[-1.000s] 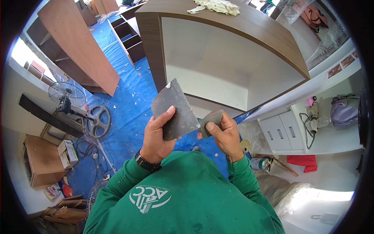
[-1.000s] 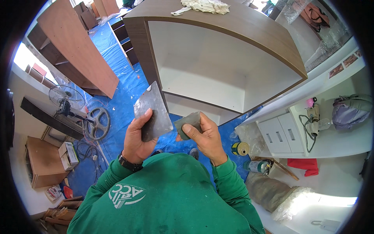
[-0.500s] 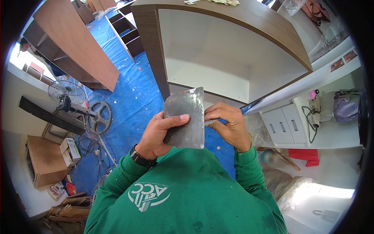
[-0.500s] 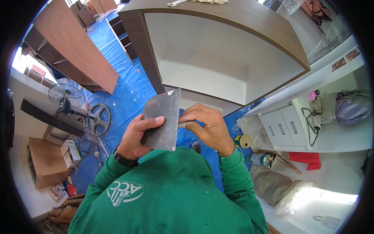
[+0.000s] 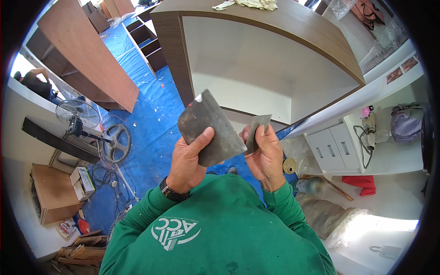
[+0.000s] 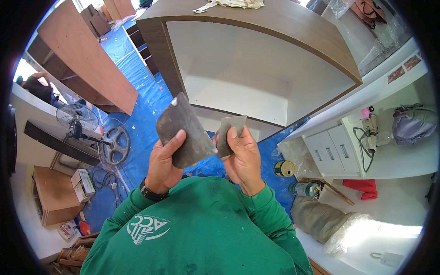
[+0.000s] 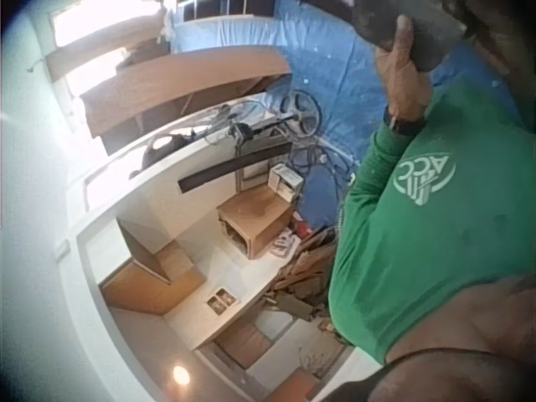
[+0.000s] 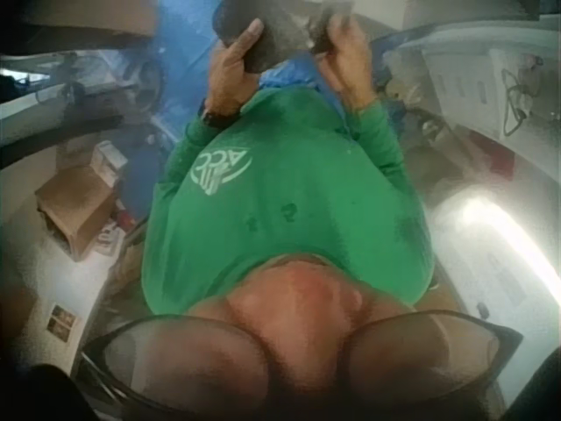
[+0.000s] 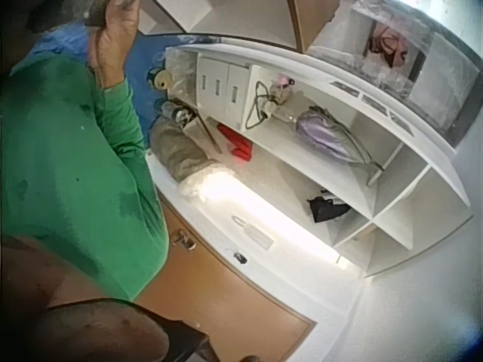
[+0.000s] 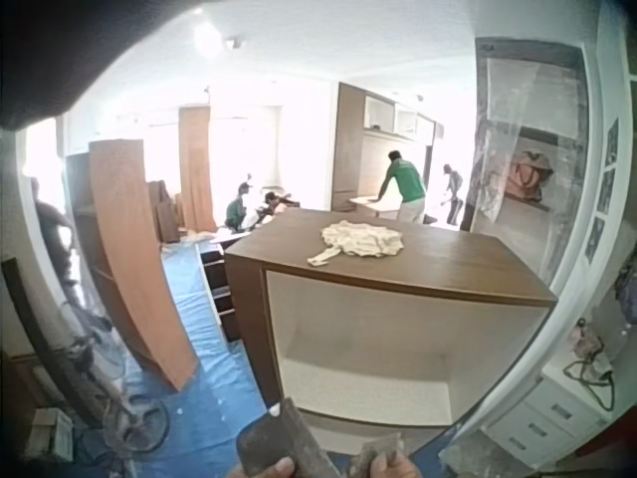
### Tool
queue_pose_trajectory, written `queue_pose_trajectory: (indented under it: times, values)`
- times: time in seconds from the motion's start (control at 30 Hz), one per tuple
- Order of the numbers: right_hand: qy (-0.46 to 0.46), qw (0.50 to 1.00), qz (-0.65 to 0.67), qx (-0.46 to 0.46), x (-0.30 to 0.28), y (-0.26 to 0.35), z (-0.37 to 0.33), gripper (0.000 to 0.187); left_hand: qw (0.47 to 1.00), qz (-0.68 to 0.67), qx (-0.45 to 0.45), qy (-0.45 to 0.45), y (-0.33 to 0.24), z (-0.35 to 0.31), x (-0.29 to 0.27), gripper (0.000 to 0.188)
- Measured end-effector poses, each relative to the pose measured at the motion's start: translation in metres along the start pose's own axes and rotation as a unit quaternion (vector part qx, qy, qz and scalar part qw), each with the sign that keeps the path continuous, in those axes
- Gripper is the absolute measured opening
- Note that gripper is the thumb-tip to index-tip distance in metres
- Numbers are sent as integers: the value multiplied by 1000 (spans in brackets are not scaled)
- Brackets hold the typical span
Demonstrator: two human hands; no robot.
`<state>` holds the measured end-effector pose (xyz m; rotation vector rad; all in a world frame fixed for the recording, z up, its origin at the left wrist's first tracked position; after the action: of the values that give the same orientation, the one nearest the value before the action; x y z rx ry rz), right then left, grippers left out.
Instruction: The person rubs a small block against the edges and corners of a white and wood-grain cabinet, then applies a substance from a small container to the corner of the furniture.
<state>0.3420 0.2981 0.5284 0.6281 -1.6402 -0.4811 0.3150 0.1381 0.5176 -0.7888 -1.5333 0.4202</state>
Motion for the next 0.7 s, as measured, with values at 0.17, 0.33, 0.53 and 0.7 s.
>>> queue_pose_trajectory:
  times: [0.17, 0.33, 0.53, 0.7]
  values:
    - [18, 995, -86, 45, -4, -17, 0, 29, 999, -18, -51, 0, 9, -5, -1, 31]
    - [77, 982, -127, 115, -12, -26, -7, 27, 998, -49, 1, -47, -10, 4, -4, 26]
    - [271, 936, 164, 156, 27, -18, -5, 34, 999, -38, -20, -8, 0, -3, 2, 29]
    - [295, 913, 192, 206, 36, -21, -9, 36, 1000, -19, 10, -9, -2, -2, 7, 26]
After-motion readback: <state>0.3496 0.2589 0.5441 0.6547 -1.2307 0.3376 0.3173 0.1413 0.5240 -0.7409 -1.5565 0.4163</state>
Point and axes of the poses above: each hand's wrist, its own z-axis towards the middle knuckle, its own x-axis out of the palm, y = z × x, the point moved 9 cm from there along z, towards the middle knuckle, and after that the axes turned 12 degrees about x, right-handed, at the moved point
